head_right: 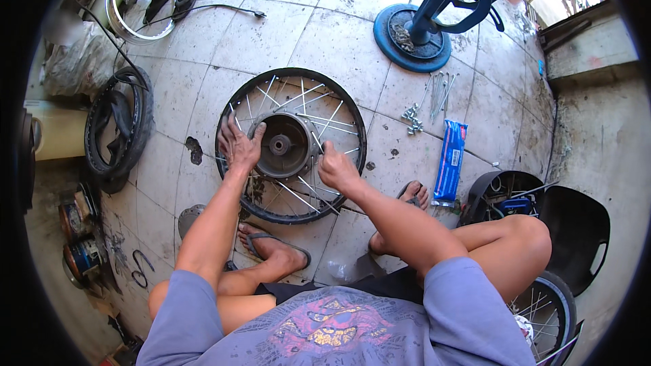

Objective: The person laces metal spokes into a motorcycle wheel hub and rim, then places the wheel on the floor and fastens spoke nipples onto the spoke ends by hand.

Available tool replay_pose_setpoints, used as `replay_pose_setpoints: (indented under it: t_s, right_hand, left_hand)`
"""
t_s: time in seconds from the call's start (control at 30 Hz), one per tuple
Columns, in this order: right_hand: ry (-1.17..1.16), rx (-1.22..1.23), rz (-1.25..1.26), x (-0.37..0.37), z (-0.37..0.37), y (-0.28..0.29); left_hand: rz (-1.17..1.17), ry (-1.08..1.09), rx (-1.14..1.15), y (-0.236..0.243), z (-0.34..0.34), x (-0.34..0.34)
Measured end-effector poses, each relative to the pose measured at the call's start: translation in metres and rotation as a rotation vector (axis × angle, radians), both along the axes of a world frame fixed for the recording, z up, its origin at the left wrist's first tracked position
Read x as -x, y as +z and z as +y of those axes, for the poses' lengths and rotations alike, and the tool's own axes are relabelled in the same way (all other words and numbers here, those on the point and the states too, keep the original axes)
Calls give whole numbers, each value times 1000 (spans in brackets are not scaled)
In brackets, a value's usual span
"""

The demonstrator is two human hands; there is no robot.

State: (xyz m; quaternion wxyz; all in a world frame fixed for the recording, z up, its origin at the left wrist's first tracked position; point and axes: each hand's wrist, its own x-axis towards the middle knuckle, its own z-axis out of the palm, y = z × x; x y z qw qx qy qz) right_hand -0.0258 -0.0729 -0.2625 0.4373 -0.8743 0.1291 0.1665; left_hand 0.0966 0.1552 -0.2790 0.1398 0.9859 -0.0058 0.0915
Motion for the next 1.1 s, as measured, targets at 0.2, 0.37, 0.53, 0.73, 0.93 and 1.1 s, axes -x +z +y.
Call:
replay_pose_setpoints:
  t_s: [0.2,0.37,0.53,0.73,0.93,1.1]
  right_hand:
    - [112,257,-64,-34,-4,7]
    - [-74,274,-142,-36,4,-7]
    - [-198,213,-336,-39,10,-30]
    - [-109,465,-690,-47,-2,-49]
    - [30,188,-77,17,16,-7]
    - [-79,-79,-61,9,23,-12]
  left_hand:
    - [572,-300,-92,43,-11,-52]
    - [590,-222,-111,20,-18,-48]
    - [598,-164,-78,32,-12,-50]
    - [622,-54,-65,16,-10,-38]
    - [658,182,-41,36,3,-6]
    - [160,45,-44,24,1,10]
